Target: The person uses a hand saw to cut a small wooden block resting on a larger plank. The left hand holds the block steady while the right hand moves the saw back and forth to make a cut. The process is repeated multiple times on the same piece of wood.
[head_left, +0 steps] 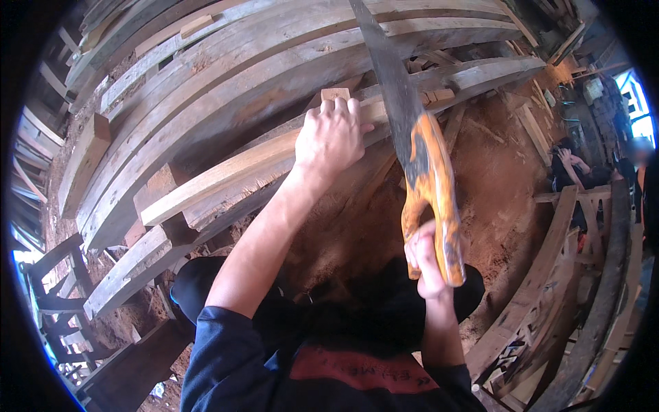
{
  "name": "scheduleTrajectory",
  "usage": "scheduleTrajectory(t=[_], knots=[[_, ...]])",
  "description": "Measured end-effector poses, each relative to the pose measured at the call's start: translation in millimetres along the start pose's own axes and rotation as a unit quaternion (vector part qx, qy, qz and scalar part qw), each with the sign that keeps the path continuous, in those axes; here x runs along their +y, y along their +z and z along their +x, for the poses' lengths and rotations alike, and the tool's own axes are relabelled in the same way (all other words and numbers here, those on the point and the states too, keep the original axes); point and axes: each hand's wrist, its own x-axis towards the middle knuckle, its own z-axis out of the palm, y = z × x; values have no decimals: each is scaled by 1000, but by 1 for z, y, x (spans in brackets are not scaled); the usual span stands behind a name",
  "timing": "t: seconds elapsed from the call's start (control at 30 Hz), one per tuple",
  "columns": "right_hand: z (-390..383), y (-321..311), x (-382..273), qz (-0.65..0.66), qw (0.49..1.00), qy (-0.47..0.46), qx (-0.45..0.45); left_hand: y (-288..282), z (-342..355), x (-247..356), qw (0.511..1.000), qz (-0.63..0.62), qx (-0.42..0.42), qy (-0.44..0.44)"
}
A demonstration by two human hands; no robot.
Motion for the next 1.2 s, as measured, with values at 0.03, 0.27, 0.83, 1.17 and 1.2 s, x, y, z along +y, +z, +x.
scheduleTrajectory(t=[0.03, 0.27, 0.83, 1.17, 1.2], knots=[[-7, -2, -2, 7, 1000, -21, 1, 1, 0, 0, 1000, -2, 9, 2], [4, -6, -8, 44, 999, -7, -29, 1, 0, -1, 1000, 0, 12, 2], [2, -16, -5, 256, 965, 1, -64, 4, -3, 2, 1000, -9, 28, 11], [11, -9, -9, 227, 972, 11, -53, 3, -4, 2, 999, -8, 42, 14], [12, -8, -10, 225, 973, 14, -52, 3, -4, 2, 999, -6, 46, 13]])
